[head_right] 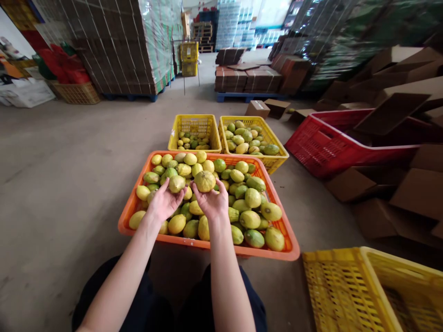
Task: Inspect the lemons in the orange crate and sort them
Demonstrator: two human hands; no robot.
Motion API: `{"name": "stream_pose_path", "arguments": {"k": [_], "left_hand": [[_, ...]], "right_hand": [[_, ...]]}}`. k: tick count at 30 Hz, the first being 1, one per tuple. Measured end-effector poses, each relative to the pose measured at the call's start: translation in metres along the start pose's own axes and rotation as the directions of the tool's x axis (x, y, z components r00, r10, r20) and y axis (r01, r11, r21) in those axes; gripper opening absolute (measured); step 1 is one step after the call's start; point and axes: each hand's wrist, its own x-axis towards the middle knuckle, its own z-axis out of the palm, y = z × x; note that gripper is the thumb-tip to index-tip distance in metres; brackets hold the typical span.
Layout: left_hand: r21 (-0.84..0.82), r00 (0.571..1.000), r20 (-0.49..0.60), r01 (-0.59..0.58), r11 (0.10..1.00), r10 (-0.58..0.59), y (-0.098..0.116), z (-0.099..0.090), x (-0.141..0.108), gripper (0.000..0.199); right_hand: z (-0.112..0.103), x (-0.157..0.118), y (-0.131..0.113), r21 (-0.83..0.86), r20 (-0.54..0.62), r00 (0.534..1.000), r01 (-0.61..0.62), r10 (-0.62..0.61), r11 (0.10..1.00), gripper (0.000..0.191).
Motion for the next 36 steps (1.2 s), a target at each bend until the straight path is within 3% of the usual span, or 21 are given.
{"name": "stream_pose_path", "arguments": {"k": [13,17,19,21,23,24,25,27,29,32,34,36], "left_hand": [[-0.015,0.999,-0.013,0.040,0.999,-0.041,-0.003,-0.005,0.007,0.048],[0.131,0.980,-0.090,-0.165,0.978,0.178,-0.007,-0.006,0.011,0.038],[0.253,0.902,-0.106,-0.384,0.888,0.419,-0.008,-0.009,0.015,0.035],[0.398,0.735,-0.032,-0.612,0.684,0.677,-0.007,-0.015,0.019,0.048],[0.526,0.525,0.131,-0.756,0.390,0.841,-0.004,-0.022,0.022,0.058],[0.563,0.445,0.216,-0.784,0.261,0.869,-0.002,-0.025,0.024,0.059],[0.592,0.382,0.288,-0.792,0.150,0.878,-0.001,-0.029,0.026,0.059],[0.638,0.295,0.386,-0.770,-0.022,0.874,0.001,-0.034,0.028,0.057],[0.665,0.251,0.436,-0.737,-0.121,0.864,0.001,-0.037,0.030,0.053],[0.679,0.236,0.467,-0.713,-0.174,0.852,0.000,-0.037,0.031,0.049],[0.683,0.252,0.462,-0.712,-0.160,0.851,0.000,-0.034,0.031,0.048],[0.682,0.299,0.423,-0.726,-0.083,0.855,0.001,-0.031,0.031,0.049]], "right_hand": [[0.008,-0.005,0.003,0.031,-0.077,0.993,-0.086,0.088,0.996,0.037],[0.003,-0.002,0.003,-0.132,-0.049,0.997,-0.058,0.052,0.990,0.031],[-0.001,0.001,0.006,-0.272,-0.002,0.995,0.100,-0.104,0.957,0.031],[-0.006,0.005,0.010,-0.440,0.061,0.936,0.337,-0.347,0.832,0.048],[-0.010,0.009,0.015,-0.600,0.139,0.805,0.532,-0.577,0.598,0.070],[-0.012,0.012,0.018,-0.658,0.188,0.728,0.592,-0.660,0.465,0.076],[-0.014,0.014,0.020,-0.696,0.242,0.655,0.631,-0.716,0.342,0.079],[-0.017,0.018,0.024,-0.710,0.355,0.529,0.689,-0.771,0.145,0.075],[-0.019,0.020,0.026,-0.679,0.460,0.427,0.734,-0.778,0.001,0.066],[-0.020,0.021,0.027,-0.633,0.564,0.325,0.760,-0.759,-0.145,0.057],[-0.018,0.020,0.028,-0.626,0.580,0.322,0.764,-0.748,-0.157,0.054],[-0.015,0.019,0.030,-0.636,0.530,0.385,0.770,-0.755,-0.054,0.057]]}}
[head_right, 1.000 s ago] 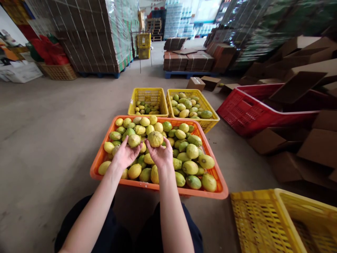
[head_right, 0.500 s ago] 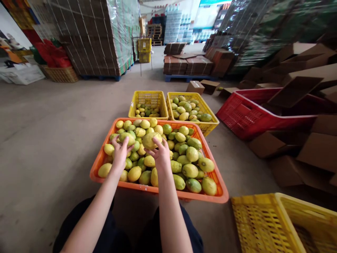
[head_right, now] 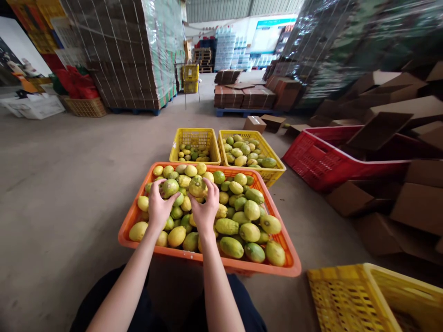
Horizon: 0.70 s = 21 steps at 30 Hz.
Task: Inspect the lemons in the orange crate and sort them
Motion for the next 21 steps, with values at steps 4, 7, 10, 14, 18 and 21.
{"name": "stream_pose_path", "arguments": {"k": [4,7,10,14,18,21], "left_hand": [[-0.258,0.957,0.079,0.289,0.922,-0.278,0.007,0.000,0.004,0.051],[-0.443,0.871,0.230,0.492,0.750,-0.435,0.013,-0.002,0.004,0.041],[-0.573,0.800,0.360,0.595,0.564,-0.479,0.018,-0.006,0.004,0.035],[-0.655,0.688,0.477,0.693,0.301,-0.546,0.023,-0.009,0.007,0.031],[-0.673,0.603,0.557,0.731,0.116,-0.571,0.030,-0.011,0.009,0.036],[-0.683,0.598,0.583,0.727,0.068,-0.550,0.034,-0.011,0.009,0.046]], "right_hand": [[0.004,0.003,-0.004,0.325,-0.047,0.926,-0.341,0.375,0.882,0.077],[0.001,0.009,-0.003,0.563,0.060,0.786,-0.536,0.615,0.629,0.071],[-0.006,0.015,-0.001,0.674,0.260,0.695,-0.628,0.670,0.389,0.053],[-0.013,0.018,0.000,0.718,0.372,0.630,-0.660,0.682,0.219,0.028],[-0.014,0.017,0.001,0.748,0.410,0.657,-0.640,0.633,0.179,0.017],[-0.014,0.015,0.004,0.751,0.439,0.696,-0.632,0.569,0.193,0.017]]}}
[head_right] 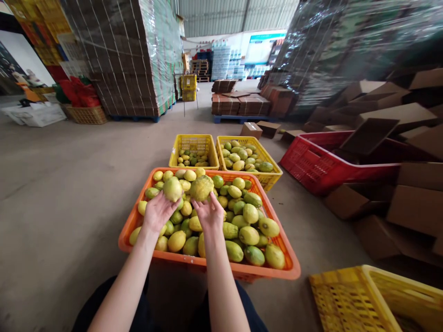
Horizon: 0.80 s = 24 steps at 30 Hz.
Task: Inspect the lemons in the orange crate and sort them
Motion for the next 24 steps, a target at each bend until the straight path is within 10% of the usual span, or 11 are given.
{"name": "stream_pose_path", "arguments": {"k": [14,24], "left_hand": [[0.256,0.982,-0.051,-0.161,0.953,0.179,-0.009,-0.004,0.010,0.022],[0.201,0.997,-0.052,-0.044,0.979,0.055,-0.012,0.002,0.004,0.029]], "right_hand": [[0.003,0.003,0.012,-0.237,0.073,0.983,0.182,-0.170,0.954,0.038],[-0.003,0.005,0.010,-0.230,0.030,0.987,0.159,-0.156,0.960,0.037]]}}
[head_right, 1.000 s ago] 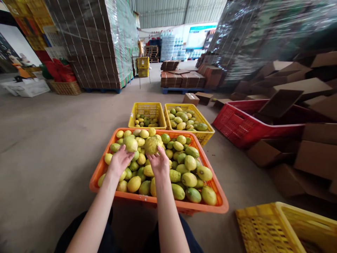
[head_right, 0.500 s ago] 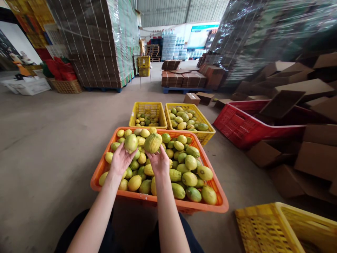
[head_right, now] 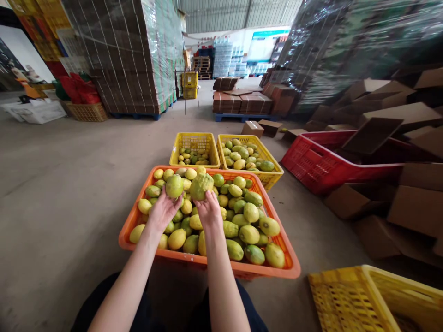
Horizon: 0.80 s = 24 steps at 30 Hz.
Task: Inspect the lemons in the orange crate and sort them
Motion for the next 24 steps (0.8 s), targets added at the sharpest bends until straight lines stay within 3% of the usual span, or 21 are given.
{"name": "stream_pose_path", "arguments": {"k": [10,18,24], "left_hand": [[0.006,0.998,-0.059,-0.020,1.000,0.020,0.0042,-0.0018,0.0051,0.037],[-0.013,0.997,-0.072,-0.005,1.000,0.004,0.0011,-0.0071,0.0084,0.020],[0.120,1.000,0.017,-0.012,0.993,0.011,0.0014,-0.0048,0.0060,0.038]], "right_hand": [[0.0080,-0.0053,-0.0050,0.069,0.018,0.999,-0.028,0.027,0.997,0.039],[0.0088,-0.0039,-0.0052,0.017,0.004,0.997,-0.081,0.081,0.997,0.043],[0.0030,-0.0043,-0.0096,-0.051,0.014,0.993,-0.116,0.117,0.992,0.050]]}}
